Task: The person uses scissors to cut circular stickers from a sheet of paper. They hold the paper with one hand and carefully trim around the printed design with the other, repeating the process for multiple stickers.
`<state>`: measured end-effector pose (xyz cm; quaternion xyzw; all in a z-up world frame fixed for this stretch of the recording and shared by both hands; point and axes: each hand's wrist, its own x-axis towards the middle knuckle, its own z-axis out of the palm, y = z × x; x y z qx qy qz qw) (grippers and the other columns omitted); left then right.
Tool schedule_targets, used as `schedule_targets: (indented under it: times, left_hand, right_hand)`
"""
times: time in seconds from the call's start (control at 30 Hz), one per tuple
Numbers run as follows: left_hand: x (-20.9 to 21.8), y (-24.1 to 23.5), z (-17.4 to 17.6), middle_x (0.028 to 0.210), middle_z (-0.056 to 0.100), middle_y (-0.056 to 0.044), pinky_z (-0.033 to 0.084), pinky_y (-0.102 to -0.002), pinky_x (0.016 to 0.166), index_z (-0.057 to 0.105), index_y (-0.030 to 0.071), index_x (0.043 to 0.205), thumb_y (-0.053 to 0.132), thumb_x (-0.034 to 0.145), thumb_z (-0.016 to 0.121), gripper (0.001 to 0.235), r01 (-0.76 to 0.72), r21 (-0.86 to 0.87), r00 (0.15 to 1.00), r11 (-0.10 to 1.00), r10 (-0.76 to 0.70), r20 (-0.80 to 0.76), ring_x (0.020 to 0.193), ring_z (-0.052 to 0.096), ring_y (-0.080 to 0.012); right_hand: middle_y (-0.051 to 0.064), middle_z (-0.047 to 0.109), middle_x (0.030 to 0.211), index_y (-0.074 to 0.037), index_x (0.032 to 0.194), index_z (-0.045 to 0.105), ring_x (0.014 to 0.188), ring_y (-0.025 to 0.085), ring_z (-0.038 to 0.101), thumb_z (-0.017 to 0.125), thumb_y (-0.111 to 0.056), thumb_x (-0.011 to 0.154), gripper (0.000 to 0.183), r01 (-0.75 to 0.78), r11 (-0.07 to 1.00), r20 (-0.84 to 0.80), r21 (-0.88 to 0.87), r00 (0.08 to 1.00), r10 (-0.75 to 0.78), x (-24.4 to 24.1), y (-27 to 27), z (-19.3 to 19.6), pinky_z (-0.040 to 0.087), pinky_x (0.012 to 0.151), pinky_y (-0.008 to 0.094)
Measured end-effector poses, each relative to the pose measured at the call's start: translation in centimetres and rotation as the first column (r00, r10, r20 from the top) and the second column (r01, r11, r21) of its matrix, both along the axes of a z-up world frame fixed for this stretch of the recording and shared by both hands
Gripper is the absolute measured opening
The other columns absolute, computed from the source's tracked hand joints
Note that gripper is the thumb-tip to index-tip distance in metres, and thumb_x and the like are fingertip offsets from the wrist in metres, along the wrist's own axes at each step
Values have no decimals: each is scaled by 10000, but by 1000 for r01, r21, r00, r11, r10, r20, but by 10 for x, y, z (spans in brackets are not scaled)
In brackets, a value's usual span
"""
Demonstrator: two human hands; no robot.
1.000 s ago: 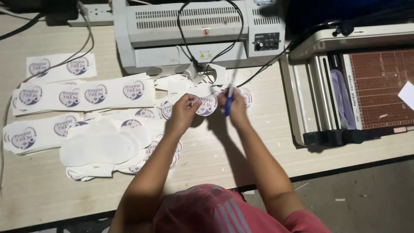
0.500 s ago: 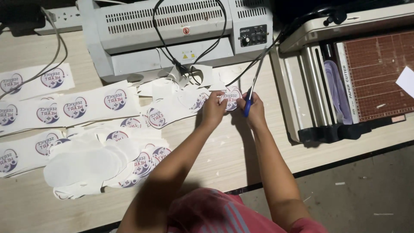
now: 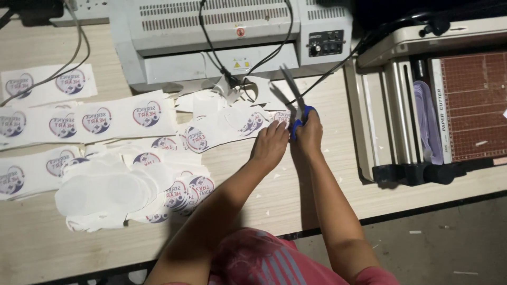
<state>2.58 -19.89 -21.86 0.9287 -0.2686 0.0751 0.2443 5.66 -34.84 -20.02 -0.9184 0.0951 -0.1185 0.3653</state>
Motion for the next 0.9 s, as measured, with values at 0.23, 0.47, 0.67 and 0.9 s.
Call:
schedule_targets:
  times: [0.23,0.47,0.67,0.9]
  left_hand:
    - [4,62,9,1361,620,-126,460,-499,1038,704,35,1167,65,855,629,323,22,-53,984,998,-12,179,1308,535,-313]
    - [-3,175,49,1325,632,-210,407,-527,1082,678,6,1210,281,836,798,479,-291,-39,953,956,294,69,1293,525,-365]
    - [-2,195,50,1305,626,-191,397,-496,1116,671,20,1197,328,771,851,555,-310,145,919,940,335,-208,1314,523,-357]
    - [-5,207,43,1408,586,-146,400,-466,1110,639,21,1274,246,780,832,576,-252,10,947,968,249,-203,1345,508,-352]
  right_hand:
    - [156,687,849,0,1066,563,742,283,700,602,74,882,201,109,982,-43,155,994,-103,-9,13,15,539,659,390]
    - [172,692,974,-28,1121,605,882,288,700,616,40,916,216,-254,926,-19,278,963,270,-21,82,33,549,761,387]
    - [211,657,1104,-17,1186,596,1023,351,640,684,21,876,324,-472,865,98,168,881,462,-26,133,27,520,866,414]
    - [158,710,997,-62,1268,631,860,256,683,616,32,903,377,-215,903,-159,371,944,290,-22,131,22,534,767,353]
